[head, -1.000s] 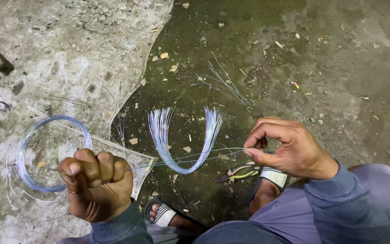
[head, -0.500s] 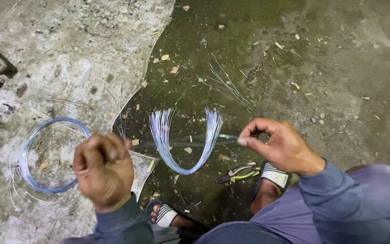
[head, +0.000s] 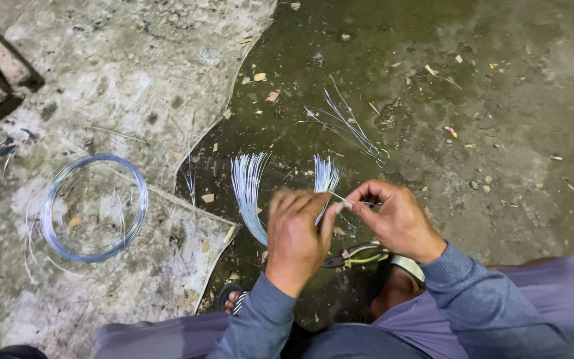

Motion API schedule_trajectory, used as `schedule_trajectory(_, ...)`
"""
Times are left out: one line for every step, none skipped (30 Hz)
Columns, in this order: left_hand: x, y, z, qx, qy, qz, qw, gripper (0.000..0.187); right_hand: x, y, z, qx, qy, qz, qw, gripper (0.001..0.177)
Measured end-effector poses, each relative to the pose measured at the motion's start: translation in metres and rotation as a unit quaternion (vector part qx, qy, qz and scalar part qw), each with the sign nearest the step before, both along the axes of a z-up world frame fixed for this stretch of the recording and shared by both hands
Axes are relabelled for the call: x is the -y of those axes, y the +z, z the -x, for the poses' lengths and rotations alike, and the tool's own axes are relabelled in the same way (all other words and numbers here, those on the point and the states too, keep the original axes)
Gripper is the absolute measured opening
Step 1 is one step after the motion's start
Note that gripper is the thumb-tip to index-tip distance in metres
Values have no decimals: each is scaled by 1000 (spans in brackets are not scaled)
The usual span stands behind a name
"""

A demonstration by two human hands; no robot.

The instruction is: The person repeatedly picks up individual thin metal wires from a bundle, bends them into a U-shape, and places them on the floor. This process is repeated multiple times throughout the clip.

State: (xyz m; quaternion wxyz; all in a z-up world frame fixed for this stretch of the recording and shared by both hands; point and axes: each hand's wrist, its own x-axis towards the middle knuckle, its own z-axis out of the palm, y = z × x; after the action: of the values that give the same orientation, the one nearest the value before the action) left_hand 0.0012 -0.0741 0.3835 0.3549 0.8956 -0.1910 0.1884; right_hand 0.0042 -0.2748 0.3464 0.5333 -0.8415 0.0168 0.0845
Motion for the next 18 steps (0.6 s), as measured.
schedule_trajectory(0, -3, -1, -68, -23, 21, 997, 23, -1, 0, 0, 12, 11, 6, 1000, 13)
schedule_trajectory(-2, -6, -1, -113, -31, 73, 990, 26, -1, 1, 0, 23, 23, 12, 999, 12)
schedule_trajectory(-2, -10, -2, -157, -40, 125, 979, 30, -1, 1, -1, 23, 32, -11, 999, 12)
schedule_trajectory(-2, -14, -3, -200, -49, 176, 962, 34, -2, 0, -1, 22, 41, -34, 998, 12)
schedule_trajectory(-4, -19, -5, -266, -50, 214, 939, 32, -2, -2, -1, 22, 51, -56, 997, 12)
schedule_trajectory(-7, -23, -7, -329, -51, 251, 909, 30, -1, -3, -2, -4, 53, -43, 998, 13)
schedule_trajectory(-9, -27, -8, -392, -51, 285, 873, 29, 0, -5, -2, -31, 56, -29, 998, 14)
schedule_trajectory(-11, -31, -9, -405, -68, 313, 856, 27, 1, -8, -1, -58, 59, -16, 996, 14)
schedule_trajectory(-12, -34, -12, -416, -85, 340, 839, 25, 2, -10, -2, -61, 69, -61, 994, 15)
schedule_trajectory(-12, -37, -13, -426, -102, 367, 821, 23, 3, -13, -3, -65, 78, -106, 989, 15)
schedule_trajectory(-13, -39, -13, -429, -96, 362, 822, 22, 4, -15, -4, -69, 86, -150, 982, 15)
schedule_trajectory(-13, -40, -13, -433, -91, 356, 823, 21, 6, -17, -4, -91, 94, -171, 977, 14)
schedule_trajectory(-13, -41, -13, -436, -86, 351, 824, 20, 7, -18, -7, -112, 102, -191, 970, 14)
schedule_trajectory(-13, -41, -12, -428, -85, 349, 829, 20, 8, -19, -8, -133, 109, -211, 962, 14)
schedule_trajectory(-12, -41, -12, -420, -83, 348, 834, 19, 9, -20, -9, -143, 108, -215, 960, 14)
schedule_trajectory(-12, -41, -11, -413, -82, 347, 838, 19, 10, -19, -10, -152, 107, -218, 958, 14)
schedule_trajectory(-12, -41, -11, -403, -82, 352, 841, 19, 10, -19, -10, -161, 107, -222, 956, 15)
schedule_trajectory(-12, -40, -12, -394, -82, 357, 843, 18, 11, -18, -11, -167, 99, -242, 951, 16)
